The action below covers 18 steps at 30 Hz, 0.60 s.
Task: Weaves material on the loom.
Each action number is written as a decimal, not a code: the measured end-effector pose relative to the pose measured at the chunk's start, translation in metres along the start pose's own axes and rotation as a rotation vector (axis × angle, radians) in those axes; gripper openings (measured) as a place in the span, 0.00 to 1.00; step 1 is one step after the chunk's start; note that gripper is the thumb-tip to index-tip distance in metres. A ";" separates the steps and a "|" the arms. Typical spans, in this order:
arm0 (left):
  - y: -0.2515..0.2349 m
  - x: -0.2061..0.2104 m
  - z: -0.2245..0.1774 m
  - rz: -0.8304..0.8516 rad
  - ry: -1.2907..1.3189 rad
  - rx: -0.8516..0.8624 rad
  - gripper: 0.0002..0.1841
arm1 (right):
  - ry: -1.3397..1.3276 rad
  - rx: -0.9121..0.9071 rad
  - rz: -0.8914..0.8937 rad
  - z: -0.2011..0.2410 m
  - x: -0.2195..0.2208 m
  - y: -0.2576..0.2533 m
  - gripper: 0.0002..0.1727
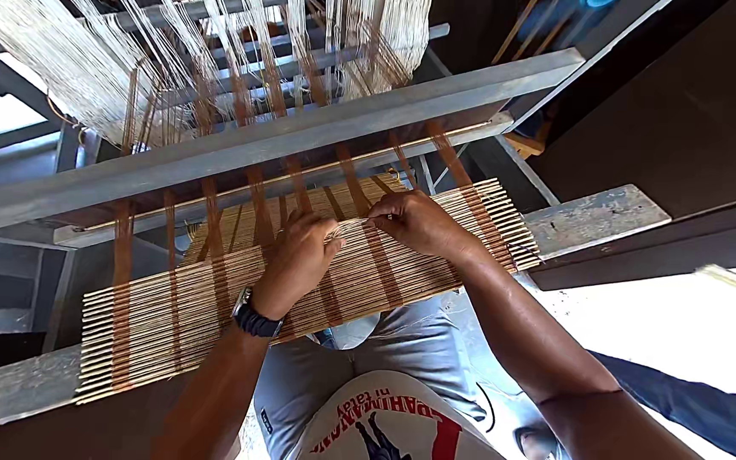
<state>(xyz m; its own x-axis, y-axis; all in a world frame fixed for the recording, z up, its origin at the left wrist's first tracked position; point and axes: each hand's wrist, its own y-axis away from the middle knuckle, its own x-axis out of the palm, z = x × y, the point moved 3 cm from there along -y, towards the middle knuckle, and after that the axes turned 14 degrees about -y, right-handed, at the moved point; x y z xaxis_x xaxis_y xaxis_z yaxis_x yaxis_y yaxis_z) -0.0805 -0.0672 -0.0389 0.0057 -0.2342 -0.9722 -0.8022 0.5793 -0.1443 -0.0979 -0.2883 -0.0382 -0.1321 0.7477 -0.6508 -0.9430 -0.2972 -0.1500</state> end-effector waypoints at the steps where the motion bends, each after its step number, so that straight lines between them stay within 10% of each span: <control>1: -0.001 0.003 0.003 0.002 0.046 -0.012 0.09 | -0.014 -0.005 -0.004 0.000 0.001 0.000 0.07; 18: 0.006 0.011 0.028 0.042 0.381 -0.135 0.08 | -0.142 0.010 -0.013 0.016 0.037 -0.016 0.07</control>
<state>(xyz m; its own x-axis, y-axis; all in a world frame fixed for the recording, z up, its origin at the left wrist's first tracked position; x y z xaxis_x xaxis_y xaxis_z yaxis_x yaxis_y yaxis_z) -0.0684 -0.0443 -0.0551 -0.2300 -0.4998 -0.8351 -0.8683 0.4928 -0.0558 -0.0922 -0.2465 -0.0480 -0.1611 0.8282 -0.5369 -0.9479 -0.2813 -0.1496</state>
